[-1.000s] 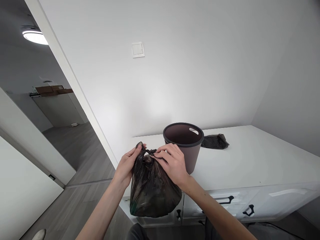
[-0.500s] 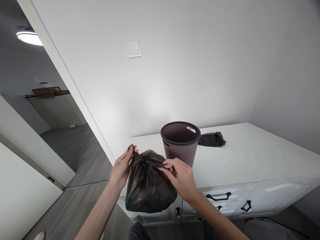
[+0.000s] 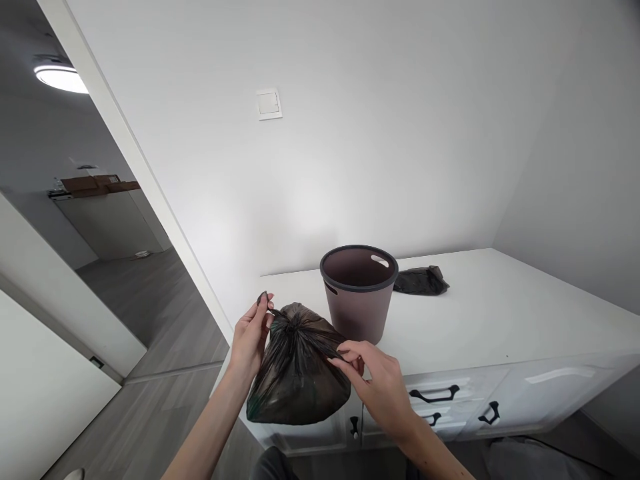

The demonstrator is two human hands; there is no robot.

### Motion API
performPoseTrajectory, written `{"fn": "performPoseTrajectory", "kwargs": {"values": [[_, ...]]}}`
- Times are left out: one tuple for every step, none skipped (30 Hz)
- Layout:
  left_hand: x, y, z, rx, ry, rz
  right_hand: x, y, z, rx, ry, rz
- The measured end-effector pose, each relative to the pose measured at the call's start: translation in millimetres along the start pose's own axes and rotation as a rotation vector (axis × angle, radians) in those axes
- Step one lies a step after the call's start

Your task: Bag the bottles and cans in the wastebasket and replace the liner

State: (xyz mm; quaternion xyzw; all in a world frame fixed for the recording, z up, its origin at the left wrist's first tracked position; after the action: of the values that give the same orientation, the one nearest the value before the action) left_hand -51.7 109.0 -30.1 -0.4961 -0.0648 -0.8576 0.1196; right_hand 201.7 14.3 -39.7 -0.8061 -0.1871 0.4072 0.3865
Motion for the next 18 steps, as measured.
{"fn": "performPoseTrajectory", "kwargs": {"values": [[1,0,3,-0.008,0.000,0.025,-1,1,-2,-0.003,-0.003,0.004],[2,0,6,-0.020,-0.005,0.050,-1,2,-3,-0.005,-0.006,0.014],[5,0,9,-0.035,-0.011,0.074,0,3,-4,-0.008,-0.011,0.030],[7,1,12,-0.051,-0.022,0.096,0,4,-5,-0.013,-0.019,0.048],[11,2,16,-0.070,-0.042,0.115,2,4,-5,-0.022,-0.030,0.068],[14,4,20,-0.090,-0.073,0.135,4,5,-4,-0.039,-0.042,0.088],[19,7,25,-0.114,-0.113,0.157,6,6,-2,-0.065,-0.055,0.105],[23,10,30,-0.141,-0.161,0.182,9,7,2,-0.097,-0.066,0.122],[28,15,36,-0.172,-0.211,0.209,11,8,6,-0.133,-0.074,0.137],[32,19,42,-0.202,-0.258,0.235,13,8,10,-0.169,-0.079,0.150],[36,24,49,-0.231,-0.298,0.258,14,9,15,-0.203,-0.084,0.161],[38,28,55,-0.257,-0.330,0.273,15,8,19,-0.227,-0.090,0.170],[40,32,60,-0.277,-0.355,0.282,14,7,23,-0.239,-0.095,0.178],[40,36,66,-0.294,-0.374,0.286,13,5,26,-0.241,-0.101,0.186],[40,39,71,-0.312,-0.388,0.285,11,1,29,-0.236,-0.108,0.192],[39,42,76,-0.329,-0.399,0.284,8,-4,31,-0.228,-0.112,0.196],[37,44,80,-0.346,-0.408,0.282,5,-9,35,-0.222,-0.108,0.196],[36,46,83,-0.361,-0.415,0.278,1,-15,38,-0.222,-0.095,0.185]]}}
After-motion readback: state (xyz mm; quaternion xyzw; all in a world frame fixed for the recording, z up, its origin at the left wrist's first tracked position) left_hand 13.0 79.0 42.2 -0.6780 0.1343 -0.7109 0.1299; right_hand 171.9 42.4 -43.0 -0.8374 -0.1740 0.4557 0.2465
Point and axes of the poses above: each hand's wrist, its own y-axis away from the middle knuckle, its own z-axis out of the palm, x = y × z, the point moved 8 cm from there along -y, towards the middle knuckle, and after that the axes turned 10 degrees about y, right-handed, at the moved point
